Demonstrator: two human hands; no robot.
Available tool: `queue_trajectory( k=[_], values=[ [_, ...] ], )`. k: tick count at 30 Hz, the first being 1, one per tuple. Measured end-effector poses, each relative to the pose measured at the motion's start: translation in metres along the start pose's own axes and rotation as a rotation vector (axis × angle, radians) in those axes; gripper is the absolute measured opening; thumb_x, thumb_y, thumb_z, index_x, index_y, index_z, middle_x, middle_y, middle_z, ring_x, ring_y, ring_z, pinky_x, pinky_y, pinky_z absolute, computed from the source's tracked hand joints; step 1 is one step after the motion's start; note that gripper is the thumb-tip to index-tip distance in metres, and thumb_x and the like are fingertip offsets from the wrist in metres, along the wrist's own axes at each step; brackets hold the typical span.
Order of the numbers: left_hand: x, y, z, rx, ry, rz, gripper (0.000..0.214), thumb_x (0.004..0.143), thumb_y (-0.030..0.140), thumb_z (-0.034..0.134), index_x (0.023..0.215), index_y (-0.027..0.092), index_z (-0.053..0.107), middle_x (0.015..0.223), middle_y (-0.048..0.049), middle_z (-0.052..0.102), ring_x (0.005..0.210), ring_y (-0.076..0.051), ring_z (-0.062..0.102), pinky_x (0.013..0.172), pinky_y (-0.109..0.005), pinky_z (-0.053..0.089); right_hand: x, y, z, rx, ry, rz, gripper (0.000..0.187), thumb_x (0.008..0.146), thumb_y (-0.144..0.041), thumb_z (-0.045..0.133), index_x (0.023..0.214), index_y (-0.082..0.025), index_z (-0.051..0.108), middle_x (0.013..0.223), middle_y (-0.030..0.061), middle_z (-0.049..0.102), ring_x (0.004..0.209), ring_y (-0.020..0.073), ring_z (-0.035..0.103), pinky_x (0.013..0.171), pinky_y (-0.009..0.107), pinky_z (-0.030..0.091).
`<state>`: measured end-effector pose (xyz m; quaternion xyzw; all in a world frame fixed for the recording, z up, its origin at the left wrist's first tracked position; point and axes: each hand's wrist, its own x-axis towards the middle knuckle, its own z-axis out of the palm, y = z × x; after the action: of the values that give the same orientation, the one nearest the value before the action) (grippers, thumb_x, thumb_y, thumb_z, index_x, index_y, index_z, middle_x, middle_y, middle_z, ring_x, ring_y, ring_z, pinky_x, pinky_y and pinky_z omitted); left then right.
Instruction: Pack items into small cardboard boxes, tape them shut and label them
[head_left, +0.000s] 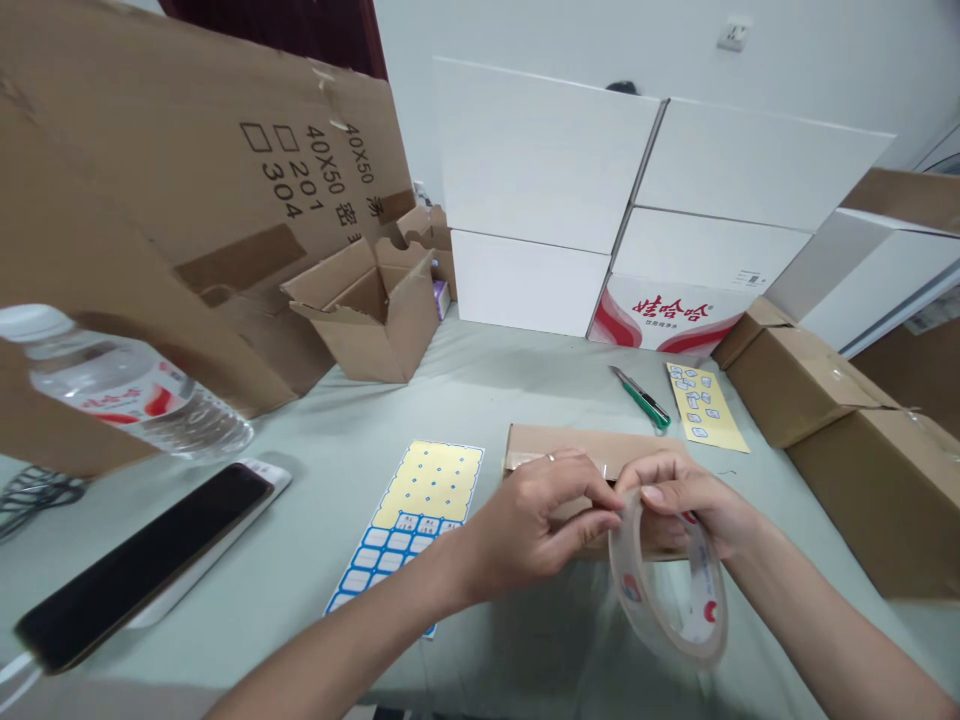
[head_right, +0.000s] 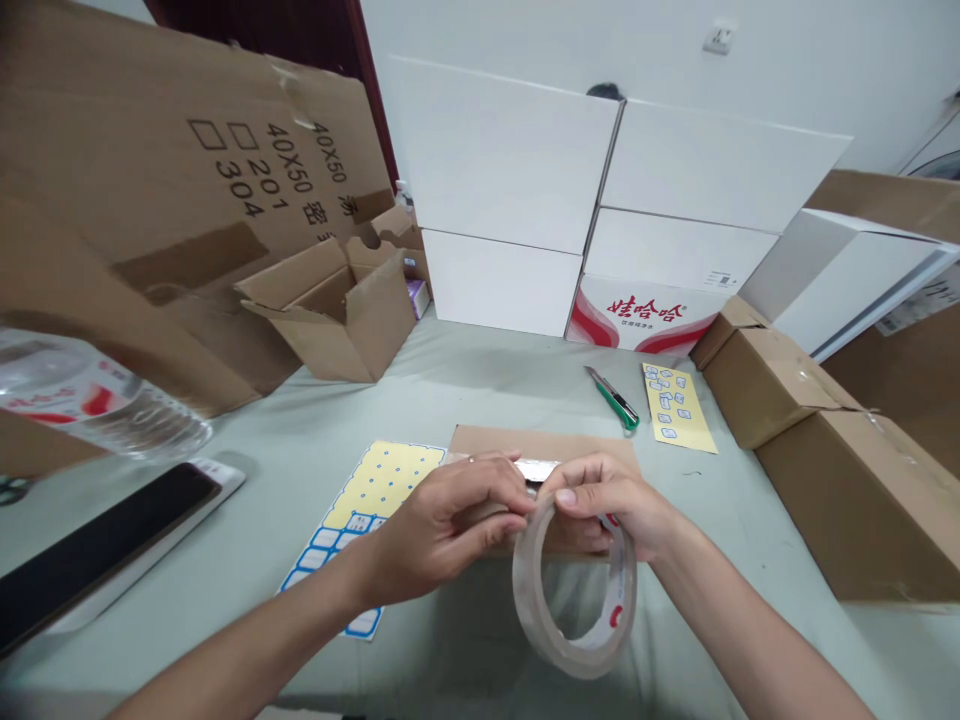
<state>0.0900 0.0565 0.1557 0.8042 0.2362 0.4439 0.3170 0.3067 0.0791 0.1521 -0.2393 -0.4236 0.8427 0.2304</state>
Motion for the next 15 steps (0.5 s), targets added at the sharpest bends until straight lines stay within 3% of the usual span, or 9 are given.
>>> queue_trajectory(
  k=[7, 10, 15],
  values=[
    [-0.001, 0.009, 0.005, 0.363, 0.048, 0.231, 0.009, 0.091, 0.011, 0.050, 0.086, 0.016, 0.055, 0.074, -0.0007, 0.066, 0.073, -0.011, 0.062, 0.100, -0.036, 0.051, -0.001, 0.001, 0.000, -0.047, 0.003, 0.004, 0.029, 0.077, -0.037, 0.076, 0.084, -0.009, 0.073, 0.042, -0.0060, 0.042, 0.036, 0.0026, 0.029, 0.036, 0.015, 0.020],
    [0.001, 0.008, 0.005, 0.460, 0.048, 0.318, 0.013, 0.094, 0.011, 0.043, 0.086, 0.017, 0.052, 0.074, -0.0019, 0.064, 0.071, -0.012, 0.060, 0.091, -0.034, 0.056, -0.001, -0.001, -0.001, -0.079, 0.018, 0.022, 0.031, 0.076, -0.038, 0.078, 0.085, -0.010, 0.073, 0.043, -0.0058, 0.044, 0.037, 0.0030, 0.030, 0.036, 0.015, 0.021],
    [0.011, 0.007, 0.002, 0.467, 0.001, 0.326, 0.012, 0.095, 0.013, 0.043, 0.086, 0.017, 0.050, 0.075, -0.0034, 0.063, 0.074, -0.015, 0.061, 0.076, -0.029, 0.055, 0.000, -0.002, -0.005, -0.115, -0.020, 0.006, 0.033, 0.077, -0.042, 0.076, 0.085, -0.010, 0.073, 0.040, -0.0069, 0.041, 0.034, 0.0029, 0.027, 0.033, 0.015, 0.018]
  ],
)
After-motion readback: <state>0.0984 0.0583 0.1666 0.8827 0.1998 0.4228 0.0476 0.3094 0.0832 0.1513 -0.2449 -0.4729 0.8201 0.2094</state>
